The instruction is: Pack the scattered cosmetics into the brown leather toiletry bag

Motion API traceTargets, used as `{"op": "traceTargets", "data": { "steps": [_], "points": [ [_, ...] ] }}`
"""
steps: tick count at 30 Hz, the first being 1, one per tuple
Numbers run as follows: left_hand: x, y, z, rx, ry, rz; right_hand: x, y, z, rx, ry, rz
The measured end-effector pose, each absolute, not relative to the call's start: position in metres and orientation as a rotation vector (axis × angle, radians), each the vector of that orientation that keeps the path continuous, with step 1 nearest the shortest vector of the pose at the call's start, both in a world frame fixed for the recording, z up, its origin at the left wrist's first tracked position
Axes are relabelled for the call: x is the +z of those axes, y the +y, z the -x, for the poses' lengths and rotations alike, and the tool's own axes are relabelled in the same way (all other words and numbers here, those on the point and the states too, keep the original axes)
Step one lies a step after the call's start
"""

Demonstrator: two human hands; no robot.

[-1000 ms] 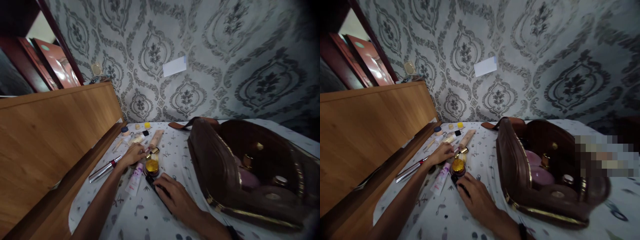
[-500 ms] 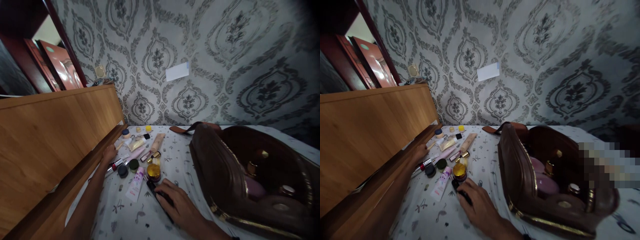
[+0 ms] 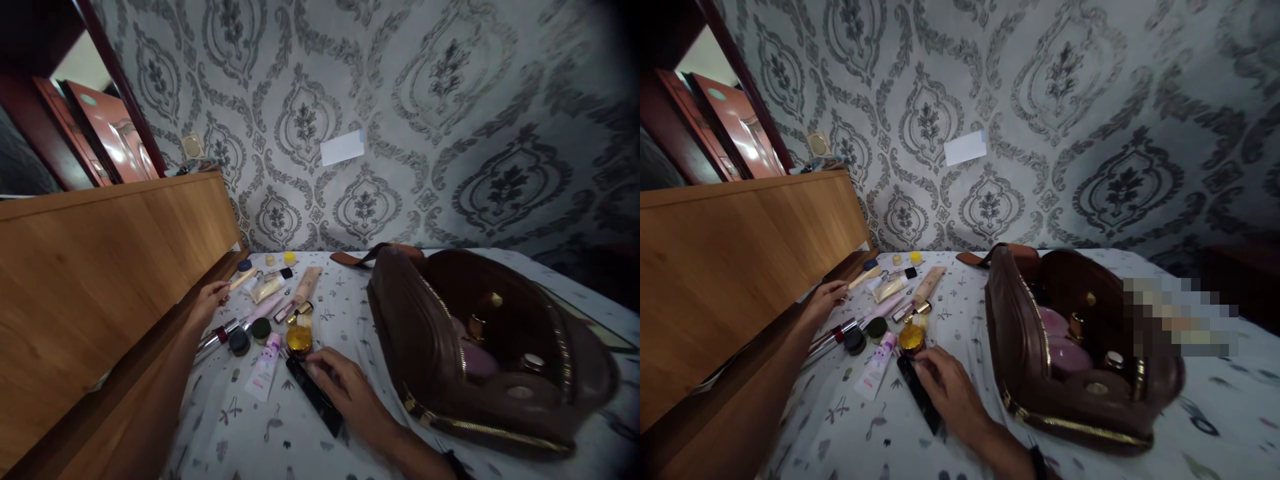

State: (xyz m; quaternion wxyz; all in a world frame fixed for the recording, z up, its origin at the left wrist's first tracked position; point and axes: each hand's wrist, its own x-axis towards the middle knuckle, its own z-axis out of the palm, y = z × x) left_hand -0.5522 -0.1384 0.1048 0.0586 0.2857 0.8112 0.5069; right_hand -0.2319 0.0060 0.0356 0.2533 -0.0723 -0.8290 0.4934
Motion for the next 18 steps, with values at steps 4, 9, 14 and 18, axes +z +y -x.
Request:
{"op": "traceTargets", "data": {
  "steps": [4, 9, 14, 18],
  "points": [
    [0.114, -0.131, 0.509, 1.543, 2.146, -1.032, 0.037, 0.009, 0.233, 1.560, -2.087, 0.320],
    [0.121, -0.117, 0.460, 1.419, 1.926, -1.116, 0.038, 0.013, 0.237, 1.842, -1.860, 0.375],
    [0.128, -0.105, 0.436, 1.341, 1.871, -1.181, 0.036, 0.015, 0.241, 2.038, -1.677, 0.339],
    [0.131, -0.102, 0.427, 1.372, 1.858, -1.209, 0.034, 0.015, 0.243, 2.233, -1.507, 0.326]
  ]
}}
